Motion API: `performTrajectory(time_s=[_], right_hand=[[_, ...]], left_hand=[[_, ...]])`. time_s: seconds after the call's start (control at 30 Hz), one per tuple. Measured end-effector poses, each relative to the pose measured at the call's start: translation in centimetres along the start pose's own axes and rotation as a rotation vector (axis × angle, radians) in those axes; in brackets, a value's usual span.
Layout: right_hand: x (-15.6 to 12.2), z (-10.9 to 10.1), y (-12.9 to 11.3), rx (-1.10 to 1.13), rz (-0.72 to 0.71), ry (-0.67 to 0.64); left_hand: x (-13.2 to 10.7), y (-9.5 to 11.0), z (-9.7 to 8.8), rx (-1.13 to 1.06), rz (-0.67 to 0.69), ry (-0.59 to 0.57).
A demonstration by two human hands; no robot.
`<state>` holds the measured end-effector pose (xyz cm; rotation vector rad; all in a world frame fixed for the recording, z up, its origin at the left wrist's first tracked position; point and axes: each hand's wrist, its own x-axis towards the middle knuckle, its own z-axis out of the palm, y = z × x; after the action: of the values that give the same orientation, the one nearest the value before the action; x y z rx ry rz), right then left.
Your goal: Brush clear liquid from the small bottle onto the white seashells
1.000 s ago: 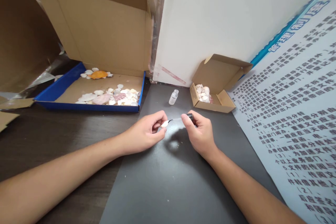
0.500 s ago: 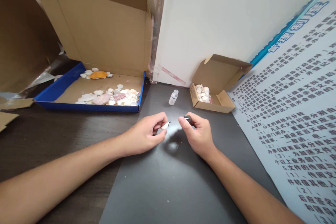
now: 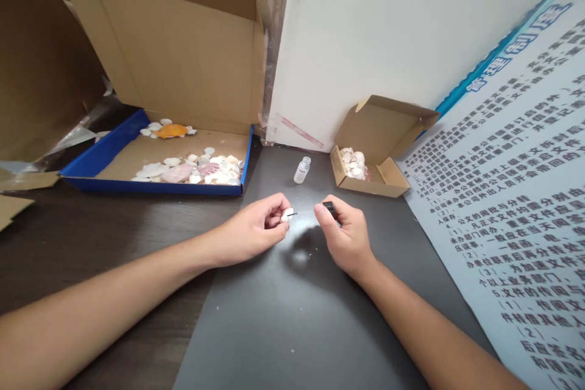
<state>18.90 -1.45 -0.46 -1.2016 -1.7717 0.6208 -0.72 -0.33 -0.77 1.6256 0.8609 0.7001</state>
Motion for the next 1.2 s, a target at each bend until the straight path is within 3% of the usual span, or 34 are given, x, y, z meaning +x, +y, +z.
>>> performTrajectory(time_s=[0.3, 0.5, 0.73, 0.97, 1.2], right_hand=[[0.02, 0.1, 0.09, 0.01, -0.018, -0.047], [0.11, -0.04, 0.11, -0.041, 0.034, 0.036], [-0.14, 0.06, 0.05, 0.077, -0.009, -0.081], [0.13, -0.17, 0.06, 0.022, 0.027, 0.014], [-0.09, 0.04, -0.02, 0.038, 0.004, -0.069]], left_hand=[[-0.09, 0.4, -0.02, 0.022, 0.007, 0.002], [-0.14, 0.56, -0.1, -0.019, -0.028, -0.025], [-0.2, 0.76, -0.18, -0.019, -0.039, -0.036], [-0.26, 0.93, -0.14, -0.022, -0.052, -0.032], [-0.33, 1.01, -0.26, 0.001, -0.05, -0.025]])
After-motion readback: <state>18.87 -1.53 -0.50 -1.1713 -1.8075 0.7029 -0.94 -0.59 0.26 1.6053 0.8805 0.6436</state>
